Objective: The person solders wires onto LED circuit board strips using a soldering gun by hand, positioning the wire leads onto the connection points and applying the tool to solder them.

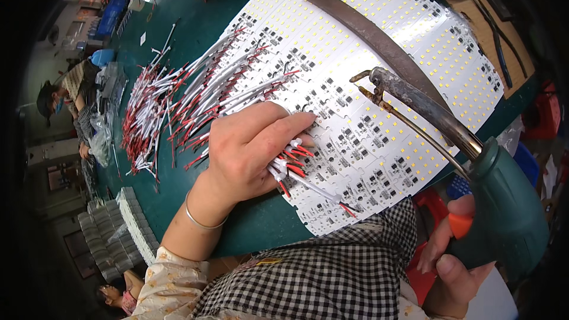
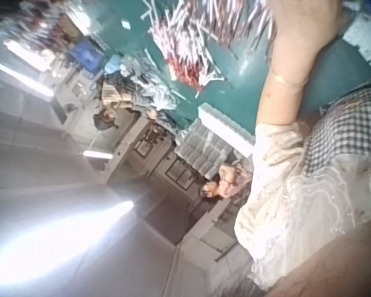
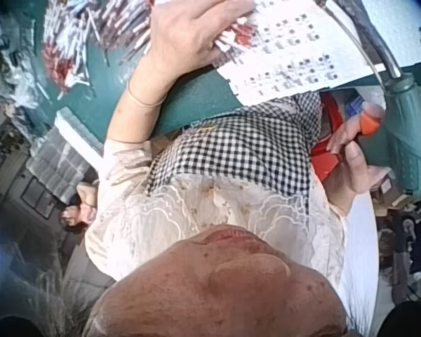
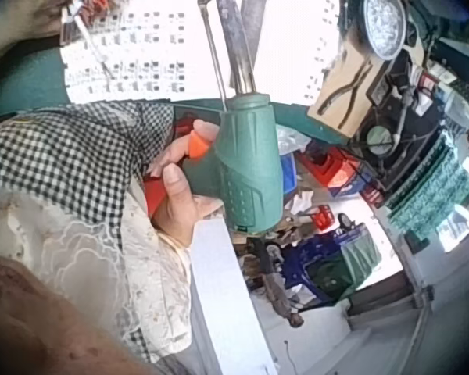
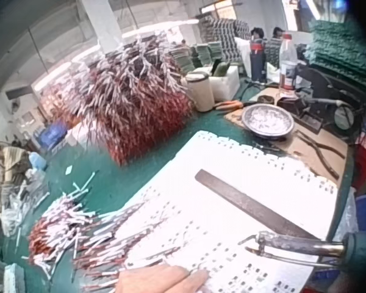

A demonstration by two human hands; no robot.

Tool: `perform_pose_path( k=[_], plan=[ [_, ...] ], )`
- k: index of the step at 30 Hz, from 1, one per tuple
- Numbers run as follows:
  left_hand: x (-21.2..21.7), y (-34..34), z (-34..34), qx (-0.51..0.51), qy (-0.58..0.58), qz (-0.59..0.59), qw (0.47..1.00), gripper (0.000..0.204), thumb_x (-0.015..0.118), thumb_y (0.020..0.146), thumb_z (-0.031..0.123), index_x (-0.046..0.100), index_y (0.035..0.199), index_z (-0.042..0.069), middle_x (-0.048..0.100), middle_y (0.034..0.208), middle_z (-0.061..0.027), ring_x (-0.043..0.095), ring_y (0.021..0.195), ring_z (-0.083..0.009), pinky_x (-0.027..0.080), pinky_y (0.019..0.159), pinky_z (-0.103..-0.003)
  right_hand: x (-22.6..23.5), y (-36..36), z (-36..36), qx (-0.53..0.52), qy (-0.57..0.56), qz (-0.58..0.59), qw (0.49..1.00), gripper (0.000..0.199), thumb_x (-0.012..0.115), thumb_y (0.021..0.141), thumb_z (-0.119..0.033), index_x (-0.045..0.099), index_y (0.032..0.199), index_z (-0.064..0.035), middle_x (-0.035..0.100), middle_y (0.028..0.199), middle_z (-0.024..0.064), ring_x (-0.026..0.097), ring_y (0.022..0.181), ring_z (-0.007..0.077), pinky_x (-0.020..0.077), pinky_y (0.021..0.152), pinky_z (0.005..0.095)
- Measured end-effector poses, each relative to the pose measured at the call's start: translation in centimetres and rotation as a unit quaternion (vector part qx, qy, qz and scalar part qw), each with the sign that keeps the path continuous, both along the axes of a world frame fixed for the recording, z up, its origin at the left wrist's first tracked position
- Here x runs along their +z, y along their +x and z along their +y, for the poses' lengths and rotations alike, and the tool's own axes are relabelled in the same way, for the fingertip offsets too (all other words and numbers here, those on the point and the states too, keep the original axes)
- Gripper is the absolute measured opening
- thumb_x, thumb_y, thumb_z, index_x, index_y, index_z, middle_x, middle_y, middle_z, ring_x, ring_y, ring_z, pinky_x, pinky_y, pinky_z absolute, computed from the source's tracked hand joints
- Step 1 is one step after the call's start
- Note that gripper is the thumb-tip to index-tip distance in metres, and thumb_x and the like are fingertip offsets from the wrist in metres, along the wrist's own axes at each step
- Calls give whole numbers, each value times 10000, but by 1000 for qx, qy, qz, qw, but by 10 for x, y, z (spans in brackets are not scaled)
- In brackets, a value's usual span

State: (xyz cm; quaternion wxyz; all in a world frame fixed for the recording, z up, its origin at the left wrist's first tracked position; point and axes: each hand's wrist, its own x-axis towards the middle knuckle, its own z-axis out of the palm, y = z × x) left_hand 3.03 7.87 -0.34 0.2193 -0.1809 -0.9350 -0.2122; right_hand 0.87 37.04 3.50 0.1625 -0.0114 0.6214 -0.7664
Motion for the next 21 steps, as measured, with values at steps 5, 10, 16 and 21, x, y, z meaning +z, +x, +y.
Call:
perform_pose_path(
  k=[5,10,16,21],
  plan=[
    [7,-6,-4,11,30,70,997,311,678,724,58,604,1018,-13,610,724,-80,580,573,-174,463,504,-274,-1,-1,1,-7,-5,-10,1000,672,718,679,-164,362,1164,135,493,613,103,461,414,134,436,363,235],
    [24,-1,-3,56,121,118,984,368,674,636,29,601,996,8,615,804,-80,595,628,-219,475,508,-290,-1,-4,2,-7,-15,-2,1000,673,719,679,-165,365,1158,148,499,622,107,468,423,133,436,371,231],
    [21,-11,13,116,-16,-90,989,557,624,549,-115,658,1074,68,524,846,-88,540,634,-192,441,520,-289,0,-8,2,-1,-11,1,1000,661,726,670,-175,391,1132,159,516,637,120,478,428,135,437,381,226],
    [15,-10,12,94,-14,-42,995,546,630,542,-89,671,1062,73,565,747,-68,552,589,-180,429,485,-271,0,-7,3,-2,0,-15,1000,658,726,656,-170,406,1125,164,527,656,133,488,436,136,438,387,225]
  ],
)
